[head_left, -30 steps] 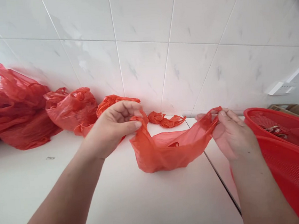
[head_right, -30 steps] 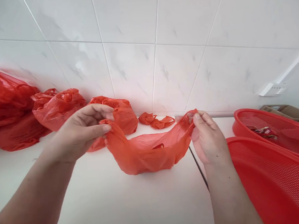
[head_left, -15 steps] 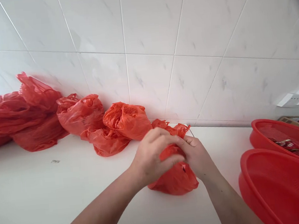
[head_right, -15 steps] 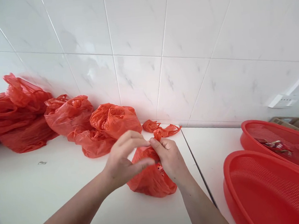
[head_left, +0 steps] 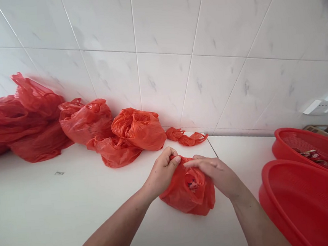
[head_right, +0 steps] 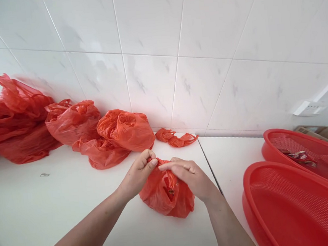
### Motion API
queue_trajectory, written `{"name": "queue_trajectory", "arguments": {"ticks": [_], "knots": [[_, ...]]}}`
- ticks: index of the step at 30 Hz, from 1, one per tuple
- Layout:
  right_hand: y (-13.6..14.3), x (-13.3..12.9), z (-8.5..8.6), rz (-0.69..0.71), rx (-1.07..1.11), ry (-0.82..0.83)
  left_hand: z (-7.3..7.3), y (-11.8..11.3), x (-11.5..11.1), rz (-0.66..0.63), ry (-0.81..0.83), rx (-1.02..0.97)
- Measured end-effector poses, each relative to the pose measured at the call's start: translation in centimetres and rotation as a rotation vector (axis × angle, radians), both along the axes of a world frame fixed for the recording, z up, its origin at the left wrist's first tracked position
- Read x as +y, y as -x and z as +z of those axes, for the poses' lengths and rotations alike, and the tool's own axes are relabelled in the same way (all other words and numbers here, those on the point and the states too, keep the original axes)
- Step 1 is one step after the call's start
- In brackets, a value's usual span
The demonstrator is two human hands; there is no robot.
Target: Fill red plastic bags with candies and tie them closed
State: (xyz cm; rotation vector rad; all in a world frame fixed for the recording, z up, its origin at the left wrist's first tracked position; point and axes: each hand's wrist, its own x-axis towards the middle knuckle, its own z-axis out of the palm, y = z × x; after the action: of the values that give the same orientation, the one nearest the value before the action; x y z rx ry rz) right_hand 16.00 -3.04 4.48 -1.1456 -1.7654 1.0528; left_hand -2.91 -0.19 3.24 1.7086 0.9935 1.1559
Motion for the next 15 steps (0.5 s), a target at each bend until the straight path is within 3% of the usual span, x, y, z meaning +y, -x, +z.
{"name": "queue_trajectory", "arguments": {"ticks": [6, 9, 12, 13, 15], "knots": [[2.9, 0.1, -0.7, -0.324, -0.052, 0.004, 0.2, 0.4, -0.9, -0.005, 0.081, -0.055], [3.0, 0.3, -1.2, -0.270, 0.009, 0.084, 0.1, 0.9, -1.3, -0.013, 0.076, 0.030], [2.3, 0.7, -1.7, -0.143, 0.197, 0.166, -0.7, 1.8, -1.6, 0.047, -0.085, 0.193], [1.9, 0.9, -2.0, -0.143, 0.235, 0.168, -1.1, 2.2, -1.8, 0.064, -0.133, 0.245], [1.0, 1.5, -2.9, -0.287, 0.190, 0.091, -2.1, 3.3, -2.5, 0.066, -0.178, 0.340]]}}
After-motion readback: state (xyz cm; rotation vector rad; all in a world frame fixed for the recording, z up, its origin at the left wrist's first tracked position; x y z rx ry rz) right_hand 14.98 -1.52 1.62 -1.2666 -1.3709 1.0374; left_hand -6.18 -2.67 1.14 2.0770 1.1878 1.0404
